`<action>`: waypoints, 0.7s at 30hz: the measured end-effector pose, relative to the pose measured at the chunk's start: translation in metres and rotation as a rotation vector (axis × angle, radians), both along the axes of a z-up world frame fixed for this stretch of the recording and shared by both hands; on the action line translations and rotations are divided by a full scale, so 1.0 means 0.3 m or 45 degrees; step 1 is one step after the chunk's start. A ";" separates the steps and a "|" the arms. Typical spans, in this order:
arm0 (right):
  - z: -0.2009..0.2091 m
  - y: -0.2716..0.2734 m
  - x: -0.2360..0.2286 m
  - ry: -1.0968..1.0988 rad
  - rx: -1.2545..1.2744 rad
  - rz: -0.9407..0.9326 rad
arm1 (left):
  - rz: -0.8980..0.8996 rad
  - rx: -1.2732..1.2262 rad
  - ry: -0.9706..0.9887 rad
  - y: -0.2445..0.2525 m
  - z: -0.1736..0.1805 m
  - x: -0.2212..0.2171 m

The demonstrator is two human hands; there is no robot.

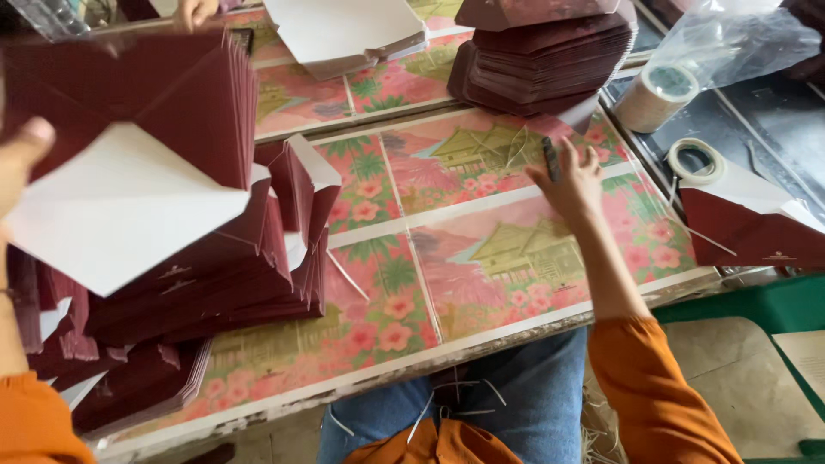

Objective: The person inserts white paper sheets into maroon envelopes, aligns the stack, and uses a red tool to press the folds. They then use a white cloth to wipe the edges of the stack before continuing to insert more papers.

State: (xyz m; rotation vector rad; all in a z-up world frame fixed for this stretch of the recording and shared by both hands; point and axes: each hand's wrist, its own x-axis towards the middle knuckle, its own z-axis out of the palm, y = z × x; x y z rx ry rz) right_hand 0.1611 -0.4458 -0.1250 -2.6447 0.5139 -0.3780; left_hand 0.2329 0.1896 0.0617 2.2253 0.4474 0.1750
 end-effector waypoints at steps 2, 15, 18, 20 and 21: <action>-0.053 -0.002 0.082 0.205 -0.263 0.015 | -0.251 0.300 -0.044 0.009 -0.070 0.126; -0.241 -0.314 -0.112 -0.061 -0.747 -0.207 | -0.417 1.574 0.754 0.106 -0.478 0.306; -0.155 -0.404 -0.068 0.432 -0.374 -0.401 | -0.437 1.470 0.633 0.173 -0.564 0.288; -0.065 -0.430 0.018 0.161 -0.171 -0.230 | -0.248 0.909 0.212 0.208 -0.603 0.240; 0.000 -0.439 0.108 0.154 -0.168 -0.232 | -0.247 0.912 0.205 0.220 -0.619 0.205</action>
